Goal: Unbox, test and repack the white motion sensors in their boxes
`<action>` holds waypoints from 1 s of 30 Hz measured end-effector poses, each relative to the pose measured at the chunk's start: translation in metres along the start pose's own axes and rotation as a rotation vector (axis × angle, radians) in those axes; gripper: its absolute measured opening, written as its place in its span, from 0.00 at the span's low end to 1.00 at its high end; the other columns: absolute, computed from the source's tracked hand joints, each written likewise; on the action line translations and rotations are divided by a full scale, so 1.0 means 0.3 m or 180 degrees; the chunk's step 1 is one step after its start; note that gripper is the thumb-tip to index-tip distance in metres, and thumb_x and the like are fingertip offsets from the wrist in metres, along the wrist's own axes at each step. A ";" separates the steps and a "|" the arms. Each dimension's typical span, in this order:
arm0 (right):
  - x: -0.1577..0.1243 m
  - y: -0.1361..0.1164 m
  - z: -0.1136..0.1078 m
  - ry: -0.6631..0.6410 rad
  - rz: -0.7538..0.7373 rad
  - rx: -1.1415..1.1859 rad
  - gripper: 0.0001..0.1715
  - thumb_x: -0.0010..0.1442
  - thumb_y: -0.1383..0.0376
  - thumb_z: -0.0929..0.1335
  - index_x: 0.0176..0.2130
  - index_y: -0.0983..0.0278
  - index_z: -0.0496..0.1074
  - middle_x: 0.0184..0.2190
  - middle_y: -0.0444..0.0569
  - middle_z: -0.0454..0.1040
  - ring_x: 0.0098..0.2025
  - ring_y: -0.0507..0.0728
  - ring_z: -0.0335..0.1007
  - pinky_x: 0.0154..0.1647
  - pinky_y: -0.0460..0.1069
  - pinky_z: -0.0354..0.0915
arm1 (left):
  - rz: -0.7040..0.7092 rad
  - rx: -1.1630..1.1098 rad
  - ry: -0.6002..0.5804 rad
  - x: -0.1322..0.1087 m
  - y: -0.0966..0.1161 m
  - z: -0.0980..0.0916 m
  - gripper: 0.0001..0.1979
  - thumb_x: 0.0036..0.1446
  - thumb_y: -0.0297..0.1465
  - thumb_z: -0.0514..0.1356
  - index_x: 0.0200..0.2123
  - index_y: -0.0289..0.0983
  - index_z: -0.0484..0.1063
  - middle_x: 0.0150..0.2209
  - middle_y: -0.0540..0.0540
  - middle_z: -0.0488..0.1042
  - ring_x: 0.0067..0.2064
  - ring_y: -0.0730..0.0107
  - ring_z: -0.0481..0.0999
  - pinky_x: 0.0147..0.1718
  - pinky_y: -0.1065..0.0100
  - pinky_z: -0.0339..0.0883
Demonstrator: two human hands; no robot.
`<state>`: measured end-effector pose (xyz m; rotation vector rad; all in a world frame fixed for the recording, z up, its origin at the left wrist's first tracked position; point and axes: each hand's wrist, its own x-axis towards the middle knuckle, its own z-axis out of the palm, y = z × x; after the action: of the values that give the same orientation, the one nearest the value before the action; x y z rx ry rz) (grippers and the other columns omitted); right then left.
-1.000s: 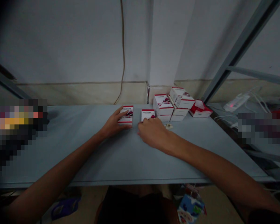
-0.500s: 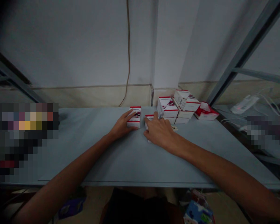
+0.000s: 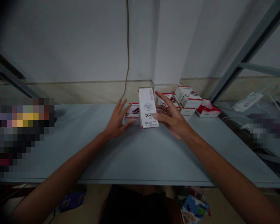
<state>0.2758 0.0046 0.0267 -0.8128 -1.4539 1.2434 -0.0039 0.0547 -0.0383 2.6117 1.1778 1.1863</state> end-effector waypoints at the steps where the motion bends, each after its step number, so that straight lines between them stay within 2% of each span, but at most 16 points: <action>1: -0.011 0.028 0.017 0.0069 -0.0056 0.0159 0.54 0.50 0.57 0.81 0.69 0.43 0.62 0.56 0.48 0.79 0.55 0.64 0.79 0.53 0.62 0.78 | 0.0118 -0.0242 0.0128 0.000 0.031 -0.016 0.35 0.71 0.53 0.54 0.74 0.44 0.56 0.76 0.36 0.55 0.79 0.43 0.47 0.74 0.34 0.48; 2: -0.022 0.052 0.036 0.0121 -0.0120 0.0275 0.56 0.47 0.59 0.82 0.69 0.43 0.62 0.56 0.47 0.79 0.57 0.64 0.78 0.53 0.61 0.79 | 0.0265 -0.0568 0.0142 0.001 0.064 -0.029 0.34 0.74 0.53 0.48 0.75 0.45 0.51 0.75 0.36 0.58 0.78 0.48 0.54 0.74 0.38 0.51; 3: -0.033 0.070 0.055 0.0153 -0.0177 0.0362 0.58 0.44 0.62 0.84 0.68 0.42 0.62 0.55 0.46 0.78 0.59 0.64 0.76 0.53 0.60 0.79 | 0.0414 -0.0868 0.0059 0.000 0.098 -0.036 0.37 0.73 0.55 0.45 0.77 0.45 0.44 0.75 0.35 0.57 0.76 0.49 0.58 0.73 0.40 0.55; 5: -0.049 0.090 0.087 0.0163 -0.0253 0.0476 0.61 0.40 0.66 0.85 0.66 0.40 0.63 0.57 0.44 0.77 0.61 0.64 0.74 0.51 0.59 0.80 | 0.0690 -0.1114 -0.0158 -0.001 0.159 -0.038 0.47 0.69 0.60 0.47 0.78 0.43 0.33 0.77 0.31 0.51 0.77 0.45 0.55 0.73 0.39 0.55; 7: -0.056 0.089 0.103 0.0173 -0.0327 0.0515 0.59 0.40 0.67 0.85 0.64 0.39 0.64 0.59 0.43 0.76 0.62 0.63 0.74 0.51 0.57 0.80 | 0.0805 -0.1034 -0.0256 -0.004 0.203 -0.033 0.50 0.68 0.58 0.53 0.78 0.42 0.30 0.78 0.30 0.47 0.78 0.42 0.51 0.73 0.36 0.53; 8: -0.057 0.083 0.102 0.0169 -0.0355 0.0518 0.54 0.43 0.64 0.84 0.63 0.39 0.65 0.60 0.42 0.76 0.61 0.62 0.75 0.51 0.57 0.80 | 0.0817 -0.0937 -0.0261 -0.005 0.215 -0.031 0.50 0.68 0.55 0.56 0.78 0.43 0.31 0.77 0.31 0.47 0.78 0.42 0.50 0.73 0.36 0.53; 11: -0.051 0.058 0.068 0.0147 -0.0392 0.0500 0.30 0.60 0.51 0.76 0.59 0.45 0.72 0.59 0.45 0.78 0.56 0.61 0.77 0.52 0.59 0.78 | 0.0813 -0.0537 -0.0203 -0.008 0.222 -0.036 0.46 0.69 0.46 0.60 0.78 0.47 0.36 0.77 0.33 0.48 0.77 0.43 0.52 0.71 0.38 0.60; 13: -0.046 0.048 0.034 0.0122 -0.0422 0.0311 0.24 0.66 0.48 0.71 0.59 0.48 0.74 0.55 0.47 0.80 0.52 0.61 0.78 0.50 0.57 0.78 | 0.0927 -0.0067 -0.0123 -0.010 0.212 -0.046 0.44 0.69 0.43 0.61 0.78 0.47 0.39 0.77 0.32 0.47 0.76 0.41 0.54 0.67 0.40 0.65; 17: -0.048 0.061 -0.007 0.0197 -0.0689 -0.0471 0.25 0.66 0.52 0.73 0.61 0.47 0.74 0.53 0.46 0.80 0.48 0.58 0.78 0.47 0.52 0.76 | 0.1410 0.0984 0.0060 -0.008 0.197 -0.063 0.42 0.68 0.30 0.59 0.78 0.48 0.41 0.76 0.34 0.53 0.70 0.42 0.64 0.62 0.43 0.67; 21: -0.057 0.081 0.000 0.0274 -0.0978 -0.0594 0.25 0.66 0.55 0.74 0.61 0.46 0.74 0.55 0.46 0.79 0.53 0.59 0.77 0.53 0.54 0.75 | 0.1620 0.1251 0.0282 -0.001 0.206 -0.074 0.46 0.63 0.24 0.58 0.78 0.45 0.39 0.73 0.36 0.62 0.66 0.44 0.67 0.58 0.47 0.66; 25: -0.075 0.068 0.020 0.0201 -0.1159 -0.0368 0.25 0.67 0.57 0.73 0.61 0.45 0.71 0.54 0.45 0.80 0.54 0.59 0.78 0.54 0.56 0.77 | 0.1515 0.1142 0.0571 -0.002 0.214 -0.076 0.49 0.59 0.26 0.59 0.78 0.43 0.38 0.68 0.34 0.67 0.63 0.45 0.69 0.55 0.49 0.63; 27: -0.093 0.052 0.025 0.0115 -0.1107 -0.0444 0.28 0.67 0.57 0.73 0.64 0.46 0.68 0.51 0.46 0.81 0.50 0.59 0.80 0.50 0.56 0.79 | 0.1416 0.1048 0.0714 -0.008 0.215 -0.077 0.51 0.57 0.31 0.61 0.78 0.40 0.38 0.64 0.34 0.70 0.60 0.45 0.71 0.53 0.50 0.62; 30: -0.121 0.036 0.020 0.0191 -0.0984 -0.0777 0.29 0.71 0.54 0.69 0.67 0.48 0.65 0.43 0.48 0.82 0.41 0.60 0.82 0.41 0.56 0.80 | 0.1216 0.0946 0.0965 -0.018 0.210 -0.084 0.51 0.55 0.41 0.62 0.77 0.37 0.45 0.59 0.34 0.73 0.54 0.46 0.74 0.51 0.50 0.62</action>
<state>0.2782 -0.0280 0.0069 -0.7439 -1.6316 0.8146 0.0166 -0.0001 -0.0032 3.0648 0.9832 1.6379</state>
